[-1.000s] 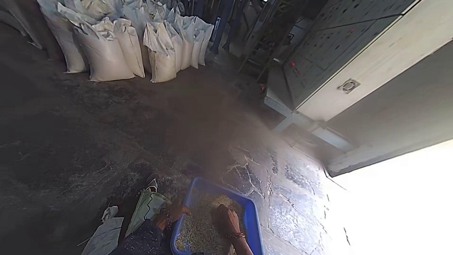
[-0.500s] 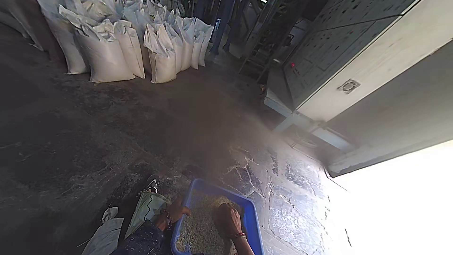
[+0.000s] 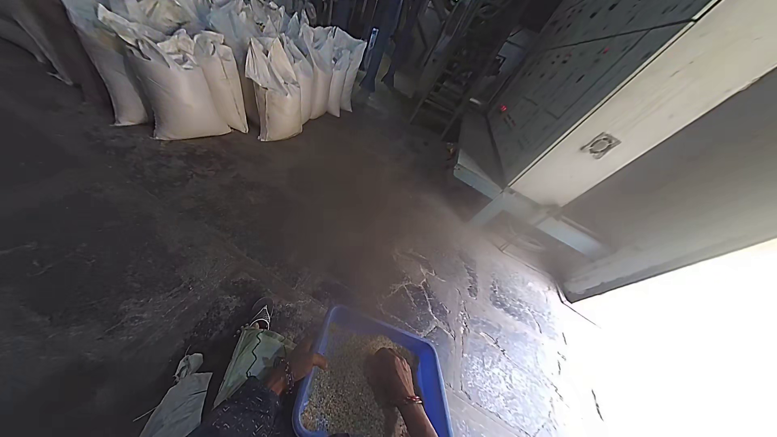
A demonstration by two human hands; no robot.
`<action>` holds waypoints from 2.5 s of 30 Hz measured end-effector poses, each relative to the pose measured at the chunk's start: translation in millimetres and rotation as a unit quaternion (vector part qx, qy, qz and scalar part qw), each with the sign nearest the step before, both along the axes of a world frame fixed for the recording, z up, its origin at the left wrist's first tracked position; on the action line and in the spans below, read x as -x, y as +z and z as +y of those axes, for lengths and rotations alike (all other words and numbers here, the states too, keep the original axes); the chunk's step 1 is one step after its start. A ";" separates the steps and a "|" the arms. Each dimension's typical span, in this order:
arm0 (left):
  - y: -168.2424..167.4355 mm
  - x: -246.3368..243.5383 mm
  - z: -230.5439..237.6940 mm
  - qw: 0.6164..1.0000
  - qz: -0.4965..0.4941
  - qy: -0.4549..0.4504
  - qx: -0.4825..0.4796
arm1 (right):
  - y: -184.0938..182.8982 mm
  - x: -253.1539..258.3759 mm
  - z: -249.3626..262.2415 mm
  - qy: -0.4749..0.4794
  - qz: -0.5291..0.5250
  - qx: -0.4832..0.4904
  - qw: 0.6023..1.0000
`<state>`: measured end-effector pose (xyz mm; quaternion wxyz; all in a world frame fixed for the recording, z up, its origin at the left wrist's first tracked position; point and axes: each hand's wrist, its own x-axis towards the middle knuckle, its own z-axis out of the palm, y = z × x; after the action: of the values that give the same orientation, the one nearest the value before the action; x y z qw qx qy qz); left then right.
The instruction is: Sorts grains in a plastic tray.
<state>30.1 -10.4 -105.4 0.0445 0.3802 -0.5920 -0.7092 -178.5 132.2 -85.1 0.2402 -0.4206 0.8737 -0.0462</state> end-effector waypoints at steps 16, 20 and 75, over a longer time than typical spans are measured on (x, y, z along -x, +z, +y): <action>2.5 0.7 0.0 1.000 -0.014 0.000 -0.009 | -0.4 4.6 -4.5 0.012 -0.026 -0.035 0.999; 2.2 0.4 0.2 1.000 -0.018 -0.001 -0.010 | -1.5 5.6 -4.4 0.014 -0.027 -0.042 0.999; -2.8 4.5 -3.2 0.998 -0.068 -0.010 -0.014 | -11.3 19.3 -11.1 0.064 -0.055 -0.116 0.990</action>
<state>25.6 -13.6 -108.2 -0.0085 0.4218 -0.5875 -0.6905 -197.8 121.0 -96.4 0.3376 -0.4421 0.8296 0.0476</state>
